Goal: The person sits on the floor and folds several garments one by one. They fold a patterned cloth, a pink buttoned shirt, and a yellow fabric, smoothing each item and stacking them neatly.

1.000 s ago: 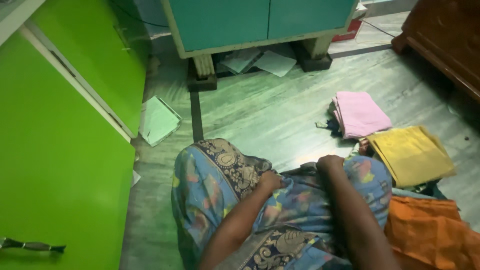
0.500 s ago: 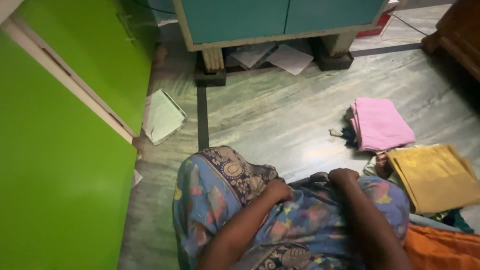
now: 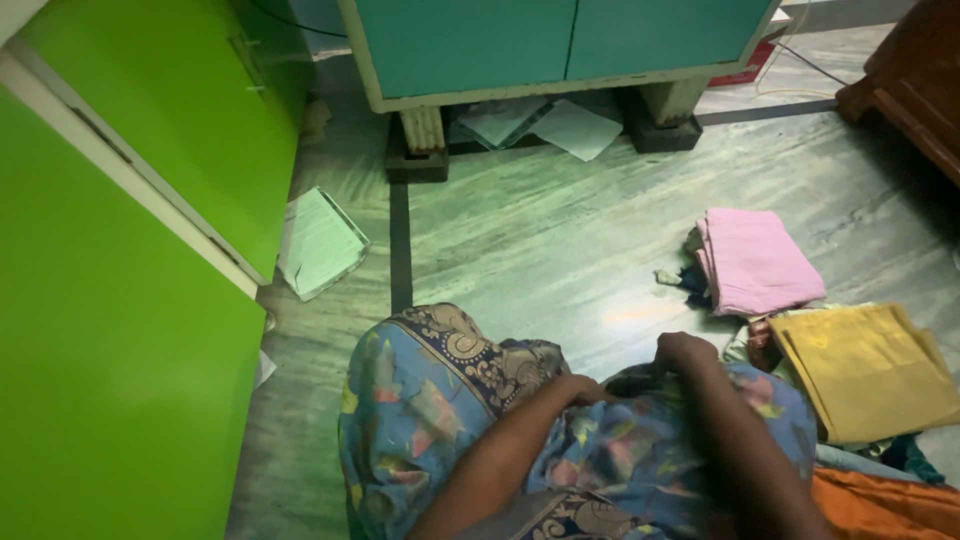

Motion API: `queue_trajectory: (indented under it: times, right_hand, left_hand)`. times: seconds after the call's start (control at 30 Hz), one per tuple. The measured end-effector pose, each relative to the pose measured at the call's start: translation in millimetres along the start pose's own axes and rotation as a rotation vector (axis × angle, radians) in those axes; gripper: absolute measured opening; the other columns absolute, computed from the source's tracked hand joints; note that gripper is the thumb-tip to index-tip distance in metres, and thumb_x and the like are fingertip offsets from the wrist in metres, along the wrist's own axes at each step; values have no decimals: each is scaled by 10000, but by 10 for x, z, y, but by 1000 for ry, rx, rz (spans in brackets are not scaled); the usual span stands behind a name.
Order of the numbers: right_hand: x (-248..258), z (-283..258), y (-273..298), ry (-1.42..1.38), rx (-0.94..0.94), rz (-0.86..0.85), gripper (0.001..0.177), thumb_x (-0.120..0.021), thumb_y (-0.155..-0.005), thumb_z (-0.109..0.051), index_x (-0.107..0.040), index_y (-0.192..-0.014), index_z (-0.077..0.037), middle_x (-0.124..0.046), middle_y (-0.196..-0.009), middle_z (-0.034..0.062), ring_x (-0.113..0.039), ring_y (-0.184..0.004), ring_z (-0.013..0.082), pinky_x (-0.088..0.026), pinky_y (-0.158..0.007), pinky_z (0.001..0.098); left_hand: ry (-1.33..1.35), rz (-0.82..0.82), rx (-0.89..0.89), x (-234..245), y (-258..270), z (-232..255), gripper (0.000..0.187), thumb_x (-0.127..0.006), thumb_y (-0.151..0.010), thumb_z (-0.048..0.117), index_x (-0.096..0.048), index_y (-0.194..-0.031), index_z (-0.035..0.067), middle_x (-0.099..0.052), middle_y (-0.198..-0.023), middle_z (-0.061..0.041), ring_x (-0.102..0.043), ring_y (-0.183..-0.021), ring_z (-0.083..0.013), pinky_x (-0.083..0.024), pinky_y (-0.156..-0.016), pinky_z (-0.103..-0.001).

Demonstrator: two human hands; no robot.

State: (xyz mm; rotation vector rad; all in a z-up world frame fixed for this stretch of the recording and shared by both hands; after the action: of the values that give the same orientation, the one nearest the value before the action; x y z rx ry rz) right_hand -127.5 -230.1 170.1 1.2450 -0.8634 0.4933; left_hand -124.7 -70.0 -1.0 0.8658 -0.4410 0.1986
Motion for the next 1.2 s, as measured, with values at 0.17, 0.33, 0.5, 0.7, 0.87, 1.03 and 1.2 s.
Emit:
queue_trajectory:
  times: [0.17,0.33,0.5,0.7,0.87,1.03,1.2]
  right_hand:
    - [-188,-72,-304,99,104,66,270,-676,-889,-233,-782,-1111,-123,-764,-1178,138,-734,-1097,327,-593,-897,463]
    - [-180,-135,-377,11,100,156,269,-593,-946,-263,-769,-1113,-145,-735,-1191,134,-704,-1118,334,-573,-922,480]
    - [11,-384,44,63,170,227,336,-607,-931,-364,-766,-1120,-136,-753,-1162,150,-722,-1112,327,-579,-941,457]
    - [221,-491,438,21,121,169,437,-705,-875,-451,-757,-1164,-126,-734,-1200,162,-700,-1149,326,-566,-958,447]
    - [201,-556,379,43,129,129,440,-770,-827,-387,-750,-1196,-147,-731,-1245,130,-710,-1161,323,-591,-936,453]
    - [167,-587,300,60,121,46,552,-883,-779,-417,-706,-1230,-152,-688,-1276,114,-669,-1191,325,-569,-946,457]
    - [255,-593,292,68,174,241,253,-662,-886,-211,-800,-1086,-138,-774,-1120,135,-753,-1046,323,-617,-829,452]
  left_hand:
    - [-237,115,-77,211,126,28,803,-470,-955,731,-774,-1150,13,-748,-1218,-204,-679,-1071,-365,-519,-971,-512]
    - [-164,-3,-79,328,263,-100,508,-589,-956,478,-720,-1208,58,-753,-1163,-209,-747,-943,-390,-617,-846,-550]
    - [-53,40,-57,369,367,-50,514,-648,-903,373,-599,-1397,244,-702,-1240,-136,-732,-1002,-390,-613,-897,-503]
    - [-501,137,-275,513,421,79,440,-652,-919,410,-703,-1296,188,-710,-1243,-125,-669,-1119,-317,-537,-956,-465]
    - [-599,242,-123,897,520,-251,397,-662,-904,386,-716,-1233,169,-718,-1180,-125,-677,-1063,-310,-537,-923,-461]
    - [-431,50,-177,888,509,-355,356,-671,-889,361,-729,-1170,150,-727,-1118,-124,-684,-1008,-302,-538,-890,-457]
    - [-197,-100,-379,587,304,-51,317,-681,-874,337,-741,-1106,130,-735,-1055,-124,-691,-952,-295,-538,-856,-453]
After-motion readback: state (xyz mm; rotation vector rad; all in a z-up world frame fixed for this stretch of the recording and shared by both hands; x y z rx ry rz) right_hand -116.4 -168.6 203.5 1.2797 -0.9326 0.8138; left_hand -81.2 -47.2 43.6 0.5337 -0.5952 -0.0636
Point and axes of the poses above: each hand's wrist, its own y-axis away from the middle knuckle, its own x-axis out of the back of the hand, z = x × y, the point moved 7 cm from there along -y, towards the middle knuckle
